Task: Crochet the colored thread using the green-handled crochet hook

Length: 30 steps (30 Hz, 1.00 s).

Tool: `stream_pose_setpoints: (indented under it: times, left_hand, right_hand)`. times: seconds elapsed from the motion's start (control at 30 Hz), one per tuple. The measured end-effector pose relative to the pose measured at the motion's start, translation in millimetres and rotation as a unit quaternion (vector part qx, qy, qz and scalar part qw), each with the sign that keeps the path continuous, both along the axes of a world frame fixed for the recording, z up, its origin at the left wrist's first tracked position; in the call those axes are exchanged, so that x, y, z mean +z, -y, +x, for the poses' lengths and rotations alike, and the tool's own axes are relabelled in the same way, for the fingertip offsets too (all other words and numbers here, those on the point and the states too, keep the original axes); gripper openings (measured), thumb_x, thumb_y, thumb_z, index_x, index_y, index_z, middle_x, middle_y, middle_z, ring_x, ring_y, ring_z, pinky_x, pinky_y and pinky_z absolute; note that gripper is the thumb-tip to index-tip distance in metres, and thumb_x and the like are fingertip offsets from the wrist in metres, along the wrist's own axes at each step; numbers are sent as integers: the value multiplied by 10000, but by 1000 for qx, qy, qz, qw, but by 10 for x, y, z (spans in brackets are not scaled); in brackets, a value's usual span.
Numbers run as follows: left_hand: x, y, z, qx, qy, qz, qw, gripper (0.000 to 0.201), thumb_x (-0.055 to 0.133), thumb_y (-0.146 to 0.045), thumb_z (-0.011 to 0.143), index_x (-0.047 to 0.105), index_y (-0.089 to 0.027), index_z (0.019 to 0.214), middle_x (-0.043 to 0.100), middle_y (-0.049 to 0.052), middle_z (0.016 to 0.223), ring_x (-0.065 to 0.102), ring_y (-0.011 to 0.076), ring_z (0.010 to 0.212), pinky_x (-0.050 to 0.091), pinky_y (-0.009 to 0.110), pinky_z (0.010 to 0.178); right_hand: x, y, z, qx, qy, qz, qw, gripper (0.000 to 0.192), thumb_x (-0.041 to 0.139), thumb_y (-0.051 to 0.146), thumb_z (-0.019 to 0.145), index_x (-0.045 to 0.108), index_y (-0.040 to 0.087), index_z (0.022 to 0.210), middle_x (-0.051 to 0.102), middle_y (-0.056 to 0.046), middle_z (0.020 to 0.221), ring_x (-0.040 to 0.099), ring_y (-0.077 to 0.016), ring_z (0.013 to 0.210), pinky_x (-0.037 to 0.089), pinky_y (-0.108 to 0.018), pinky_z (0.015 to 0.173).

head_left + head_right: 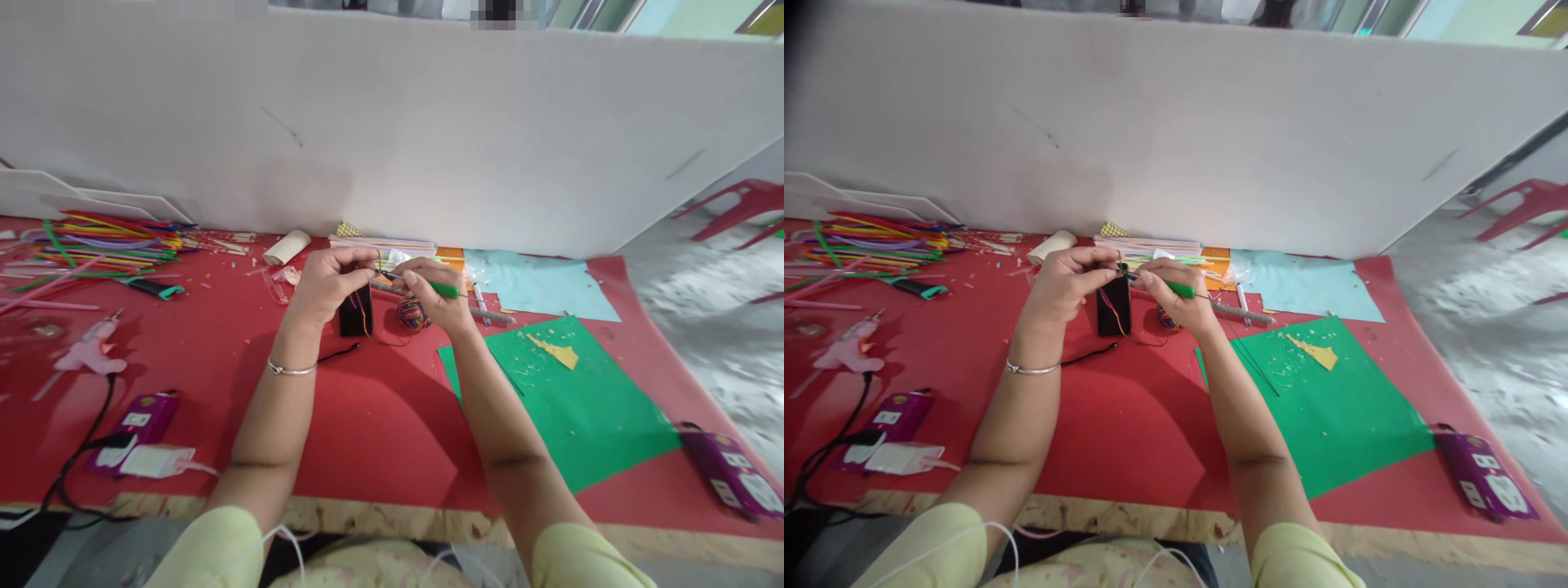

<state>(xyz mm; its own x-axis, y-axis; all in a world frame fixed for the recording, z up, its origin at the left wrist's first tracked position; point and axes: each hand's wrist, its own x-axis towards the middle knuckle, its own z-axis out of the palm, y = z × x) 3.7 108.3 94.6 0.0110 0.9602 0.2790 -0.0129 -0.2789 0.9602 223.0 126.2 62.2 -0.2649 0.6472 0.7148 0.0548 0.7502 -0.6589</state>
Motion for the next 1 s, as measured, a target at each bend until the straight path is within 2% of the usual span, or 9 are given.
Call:
stream_pose_setpoints:
  times: [0.17,0.3,0.43,0.57,0.8,1.0]
  left_hand:
    - [-32,-13,-2,29,-45,27,998,310,874,-246,705,902,-194,1010,821,64,908,710,180,838,564,297,790]
    - [3,10,39,63,-88,53,993,292,847,-240,707,900,-184,989,813,56,855,687,175,771,553,304,751]
    - [37,33,67,86,-127,75,985,272,817,-223,713,897,-181,970,803,48,805,654,164,709,533,298,705]
    - [38,38,63,90,-143,89,982,276,799,-213,724,898,-190,981,803,43,805,651,158,701,528,294,706]
    - [51,44,57,94,-145,92,981,260,798,-216,736,893,-193,977,823,50,855,670,166,737,538,294,717]
    - [30,25,58,103,-173,130,971,251,760,-195,765,888,-190,982,836,50,884,685,155,744,544,276,707]
  right_hand:
    - [20,8,-8,-13,13,25,1000,325,653,435,1077,865,251,912,840,-53,991,803,-174,937,662,-324,855]
    - [42,38,-29,-29,27,49,998,301,655,411,1077,854,246,923,828,-60,984,795,-174,909,665,-323,842]
    - [39,62,-53,-50,57,76,994,276,648,385,1079,845,235,956,819,-72,1014,792,-175,926,665,-334,903]
    - [32,62,-60,-52,59,95,992,245,653,351,1076,841,229,975,810,-73,1028,793,-176,943,661,-329,906]
    - [41,53,-61,-42,31,76,996,247,655,344,1075,838,237,948,807,-63,1010,790,-174,923,660,-323,881]
    - [35,48,-61,-33,28,92,995,212,660,283,1070,833,231,960,795,-55,1010,784,-163,930,650,-307,870]
